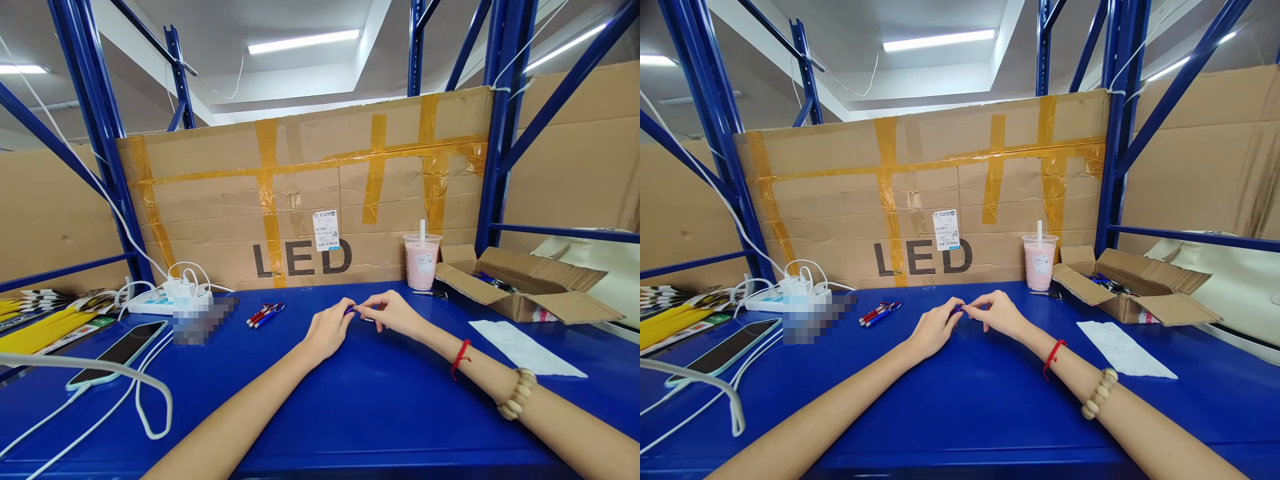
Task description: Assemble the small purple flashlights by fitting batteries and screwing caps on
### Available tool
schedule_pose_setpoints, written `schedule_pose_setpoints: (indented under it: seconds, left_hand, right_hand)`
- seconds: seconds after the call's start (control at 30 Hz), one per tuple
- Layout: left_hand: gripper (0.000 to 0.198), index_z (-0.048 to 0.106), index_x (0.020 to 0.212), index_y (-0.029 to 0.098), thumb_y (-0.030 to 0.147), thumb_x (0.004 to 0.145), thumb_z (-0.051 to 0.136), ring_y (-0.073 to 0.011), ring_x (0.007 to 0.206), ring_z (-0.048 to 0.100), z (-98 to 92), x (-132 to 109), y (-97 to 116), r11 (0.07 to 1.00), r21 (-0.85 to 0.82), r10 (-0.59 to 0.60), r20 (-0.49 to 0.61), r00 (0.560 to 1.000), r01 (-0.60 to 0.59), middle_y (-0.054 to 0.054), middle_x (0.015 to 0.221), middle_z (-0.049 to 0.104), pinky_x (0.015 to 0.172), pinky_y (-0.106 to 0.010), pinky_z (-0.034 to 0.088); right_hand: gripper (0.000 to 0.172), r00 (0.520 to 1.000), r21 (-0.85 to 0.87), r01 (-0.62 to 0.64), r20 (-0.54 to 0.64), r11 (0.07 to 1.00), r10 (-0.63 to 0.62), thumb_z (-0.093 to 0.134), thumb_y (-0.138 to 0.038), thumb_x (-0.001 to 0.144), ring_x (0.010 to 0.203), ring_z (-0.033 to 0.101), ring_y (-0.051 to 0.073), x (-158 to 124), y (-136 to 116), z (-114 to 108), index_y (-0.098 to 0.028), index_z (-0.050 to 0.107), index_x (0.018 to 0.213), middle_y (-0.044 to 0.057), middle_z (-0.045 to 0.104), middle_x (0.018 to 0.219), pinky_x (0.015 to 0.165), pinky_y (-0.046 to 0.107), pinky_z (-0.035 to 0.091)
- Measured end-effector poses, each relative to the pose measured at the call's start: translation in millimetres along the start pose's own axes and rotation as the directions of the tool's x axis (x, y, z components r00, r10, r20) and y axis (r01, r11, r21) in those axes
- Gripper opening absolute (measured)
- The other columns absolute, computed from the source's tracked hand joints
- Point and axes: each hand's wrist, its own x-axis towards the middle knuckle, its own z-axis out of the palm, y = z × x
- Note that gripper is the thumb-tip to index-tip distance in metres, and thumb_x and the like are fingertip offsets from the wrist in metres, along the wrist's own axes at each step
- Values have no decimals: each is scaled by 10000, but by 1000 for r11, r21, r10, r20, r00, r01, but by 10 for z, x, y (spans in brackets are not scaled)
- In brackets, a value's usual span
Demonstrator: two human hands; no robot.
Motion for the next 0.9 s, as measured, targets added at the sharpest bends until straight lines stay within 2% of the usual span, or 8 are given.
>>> schedule_pose_setpoints:
  seconds: [0.23, 0.57, 0.77, 0.9]
  left_hand:
    - [179, 449, 1062, 259, 266, 939, 320, -187, 820, 628, -9, 11, 11, 999, -18, -40, 2, 999, 40, 3, 869, 652, 729, -277, 441]
    - [181, 401, 1082, 263, 294, 943, 289, -165, 756, 618, -30, 9, 6, 998, -54, -15, 8, 1000, 15, 22, 808, 622, 671, -247, 433]
    - [246, 380, 1174, 259, 274, 937, 314, -157, 809, 618, -42, 19, 3, 996, -87, 41, 33, 999, -38, 20, 837, 636, 726, -254, 449]
    - [297, 401, 1222, 246, 266, 945, 298, -160, 868, 614, -26, 39, -30, 994, -98, 45, 30, 999, -42, -3, 875, 644, 777, -267, 453]
  right_hand:
    - [337, 1000, -3, -1, -10, 1000, 1, 621, -434, 728, 405, 509, 76, 1, -18, -26, -116, 716, 787, 51, 675, 677, 461, 212, 414]
    - [372, 999, 33, 13, 37, 999, -14, 614, -479, 734, 395, 520, 75, 6, -27, -58, -128, 728, 781, 52, 673, 673, 381, 189, 356]
    - [409, 998, 83, -36, 54, 996, 31, 591, -490, 748, 406, 520, 71, 49, 34, -110, -111, 713, 838, 58, 663, 655, 369, 166, 363]
    - [406, 993, 96, -41, 112, 995, 30, 605, -501, 732, 402, 520, 70, 81, 108, -107, -118, 717, 808, 64, 670, 691, 353, 165, 353]
